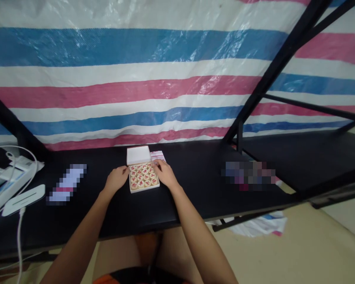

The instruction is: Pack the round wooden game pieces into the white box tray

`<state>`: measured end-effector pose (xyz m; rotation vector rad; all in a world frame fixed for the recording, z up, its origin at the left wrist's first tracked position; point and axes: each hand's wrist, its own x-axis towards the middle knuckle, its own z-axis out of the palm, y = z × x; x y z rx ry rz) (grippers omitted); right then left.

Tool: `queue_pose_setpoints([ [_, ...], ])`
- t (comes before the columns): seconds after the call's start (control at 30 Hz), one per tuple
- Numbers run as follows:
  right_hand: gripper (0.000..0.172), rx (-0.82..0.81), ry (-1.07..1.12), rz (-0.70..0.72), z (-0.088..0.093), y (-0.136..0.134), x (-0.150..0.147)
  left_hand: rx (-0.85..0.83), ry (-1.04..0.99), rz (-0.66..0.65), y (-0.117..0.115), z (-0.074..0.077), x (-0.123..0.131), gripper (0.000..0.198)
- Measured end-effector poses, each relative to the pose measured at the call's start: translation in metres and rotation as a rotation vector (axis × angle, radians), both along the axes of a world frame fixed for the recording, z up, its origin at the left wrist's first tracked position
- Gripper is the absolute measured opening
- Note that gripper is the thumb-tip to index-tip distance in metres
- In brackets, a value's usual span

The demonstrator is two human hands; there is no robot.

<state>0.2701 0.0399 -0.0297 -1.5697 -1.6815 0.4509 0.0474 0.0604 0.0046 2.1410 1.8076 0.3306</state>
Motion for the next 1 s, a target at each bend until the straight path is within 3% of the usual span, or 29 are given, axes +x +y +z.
queue_pose_setpoints([
  [0.1,0.032,0.051,-0.010,0.025,-0.002,0.003,-0.005,0.012,-0.015,-0.018,-0.001,-0.002,-0.001,0.036],
  [0.3,0.028,-0.013,-0.018,-0.004,-0.001,0.011,-0.008,0.056,-0.046,-0.042,-0.001,-0.006,-0.002,0.035],
  [0.6,0.009,0.181,0.040,0.077,0.001,0.011,-0.009,0.078,-0.051,-0.014,-0.001,-0.008,-0.001,0.033],
  [0.7,0.013,0.227,0.152,-0.021,0.000,0.008,0.005,0.104,-0.101,0.009,0.000,-0.011,-0.002,0.028],
  [0.83,0.014,0.068,0.185,-0.204,-0.005,0.006,0.031,0.200,-0.163,-0.032,0.007,-0.020,-0.008,0.043],
  [0.93,0.013,-0.060,0.071,-0.170,-0.010,0.006,0.037,0.306,-0.178,-0.130,0.015,-0.026,-0.013,0.051],
  [1.0,0.016,-0.049,-0.043,-0.133,-0.011,0.006,0.034,0.309,-0.150,-0.182,0.021,-0.029,-0.015,0.054],
])
